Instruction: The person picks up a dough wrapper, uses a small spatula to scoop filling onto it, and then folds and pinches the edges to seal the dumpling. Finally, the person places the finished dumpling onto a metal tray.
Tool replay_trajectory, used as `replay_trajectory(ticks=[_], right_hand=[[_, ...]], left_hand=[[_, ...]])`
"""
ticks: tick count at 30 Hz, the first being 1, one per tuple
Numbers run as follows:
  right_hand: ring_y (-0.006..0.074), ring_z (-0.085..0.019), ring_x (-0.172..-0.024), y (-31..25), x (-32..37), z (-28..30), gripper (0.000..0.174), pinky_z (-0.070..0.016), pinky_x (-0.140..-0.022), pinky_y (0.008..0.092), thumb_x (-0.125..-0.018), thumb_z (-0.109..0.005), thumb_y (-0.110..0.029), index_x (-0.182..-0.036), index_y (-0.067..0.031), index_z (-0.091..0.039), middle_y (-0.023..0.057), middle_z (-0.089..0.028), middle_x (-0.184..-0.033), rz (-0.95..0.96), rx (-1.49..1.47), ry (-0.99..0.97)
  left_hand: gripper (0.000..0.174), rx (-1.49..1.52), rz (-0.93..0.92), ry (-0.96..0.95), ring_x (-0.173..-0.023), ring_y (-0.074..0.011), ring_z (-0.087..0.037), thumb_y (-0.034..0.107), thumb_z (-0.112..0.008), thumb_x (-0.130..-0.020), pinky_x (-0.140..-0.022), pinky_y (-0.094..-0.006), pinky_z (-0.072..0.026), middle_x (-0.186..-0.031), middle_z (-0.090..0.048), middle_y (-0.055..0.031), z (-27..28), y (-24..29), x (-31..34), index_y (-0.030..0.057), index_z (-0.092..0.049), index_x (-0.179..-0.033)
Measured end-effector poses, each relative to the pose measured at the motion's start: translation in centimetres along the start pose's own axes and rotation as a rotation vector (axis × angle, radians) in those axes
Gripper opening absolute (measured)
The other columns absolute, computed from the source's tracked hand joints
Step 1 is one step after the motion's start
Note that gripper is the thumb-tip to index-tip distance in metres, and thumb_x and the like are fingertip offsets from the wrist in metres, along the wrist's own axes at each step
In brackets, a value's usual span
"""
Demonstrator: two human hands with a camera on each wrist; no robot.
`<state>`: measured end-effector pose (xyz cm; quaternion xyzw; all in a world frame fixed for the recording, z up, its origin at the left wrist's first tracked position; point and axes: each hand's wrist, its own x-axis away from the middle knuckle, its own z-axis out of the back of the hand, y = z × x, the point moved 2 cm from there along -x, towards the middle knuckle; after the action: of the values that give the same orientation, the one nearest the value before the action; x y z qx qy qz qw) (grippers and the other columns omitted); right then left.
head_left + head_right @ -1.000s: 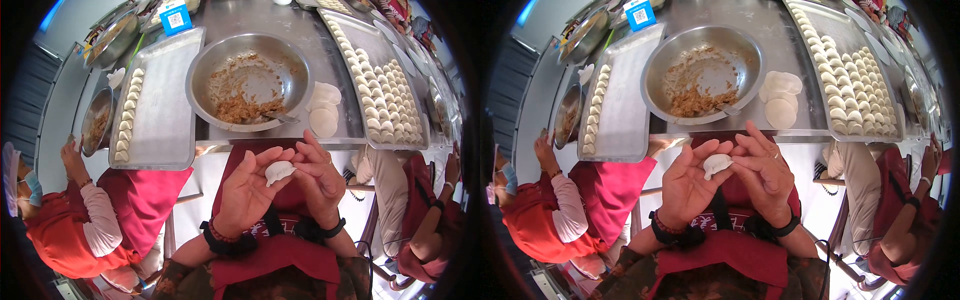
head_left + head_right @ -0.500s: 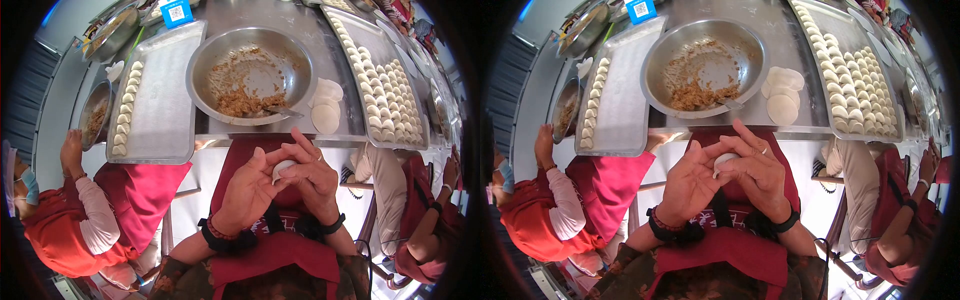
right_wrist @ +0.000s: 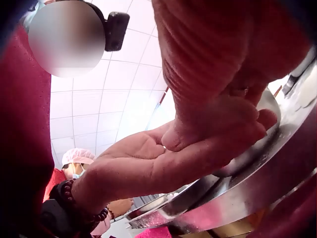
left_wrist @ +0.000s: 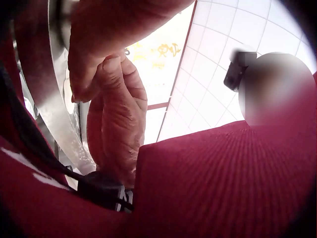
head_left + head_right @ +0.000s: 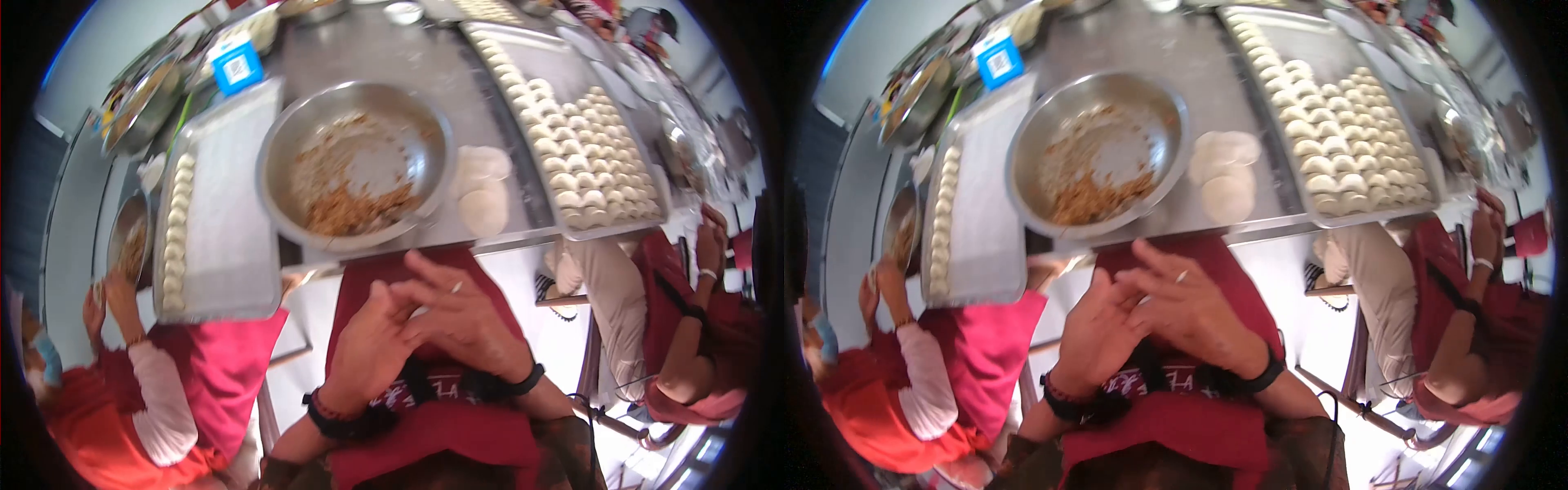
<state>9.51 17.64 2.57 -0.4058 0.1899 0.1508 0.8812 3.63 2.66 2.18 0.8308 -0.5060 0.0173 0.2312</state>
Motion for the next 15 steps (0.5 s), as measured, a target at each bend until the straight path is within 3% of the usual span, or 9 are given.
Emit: replay_trajectory(ticks=[6, 7, 10, 15], right_hand=[[0.0309, -0.048, -0.135, 0.0, 0.3, 0.2, 0.018, -0.0416, -0.104, 0.0434, -0.085, -0.071, -0.019, -0.102, -0.0142, -0.07, 0.007, -0.062, -0.131, -0.101, -0.119, -0.014], [0.0292, -0.055, -0.127, 0.5, 0.5, 0.2, 0.022, -0.0441, -0.1, 0.0414, -0.086, -0.07, -0.019, -0.107, -0.0146, -0.07, 0.0076, -0.064, -0.128, -0.084, -0.127, 0.043], [0.0281, -0.062, -0.114, 1.0, 1.0, 0.5, 0.023, -0.0456, -0.098, 0.0401, -0.086, -0.07, -0.019, -0.109, -0.0149, -0.07, 0.0079, -0.065, -0.128, -0.191, -0.192, 0.085], [0.0291, -0.067, -0.109, 1.0, 1.1, 0.9, 0.022, -0.0513, -0.092, 0.0367, -0.086, -0.072, -0.011, -0.108, -0.0118, -0.071, 0.0111, -0.067, -0.124, -0.294, -0.272, 0.088]], left_hand=[[0.056, -0.033, 0.04, 0.125, -0.112, -0.0219, -0.055, 0.045, -0.032, -0.108, -0.096, -0.0374, -0.0442, -0.126, -0.058, -0.0113, -0.2, 0.3, -0.1, -0.0032, -0.053, -0.127], [0.057, -0.039, 0.047, 0.147, -0.113, -0.0223, -0.055, 0.045, -0.032, -0.107, -0.098, -0.0382, -0.0441, -0.126, -0.058, -0.0118, -0.2, 0.4, -0.1, -0.0043, -0.052, -0.128], [0.063, -0.063, 0.059, 0.188, -0.118, -0.0246, -0.053, 0.046, -0.034, -0.107, -0.103, -0.0416, -0.0433, -0.127, -0.057, -0.0158, -0.3, 0.6, -0.4, -0.0093, -0.048, -0.132], [0.066, -0.135, 0.047, 0.201, -0.124, -0.0271, -0.052, 0.048, -0.032, -0.106, -0.109, -0.0443, -0.0409, -0.129, -0.056, -0.0193, -1.1, 0.7, -1.2, -0.0113, -0.047, -0.132]])
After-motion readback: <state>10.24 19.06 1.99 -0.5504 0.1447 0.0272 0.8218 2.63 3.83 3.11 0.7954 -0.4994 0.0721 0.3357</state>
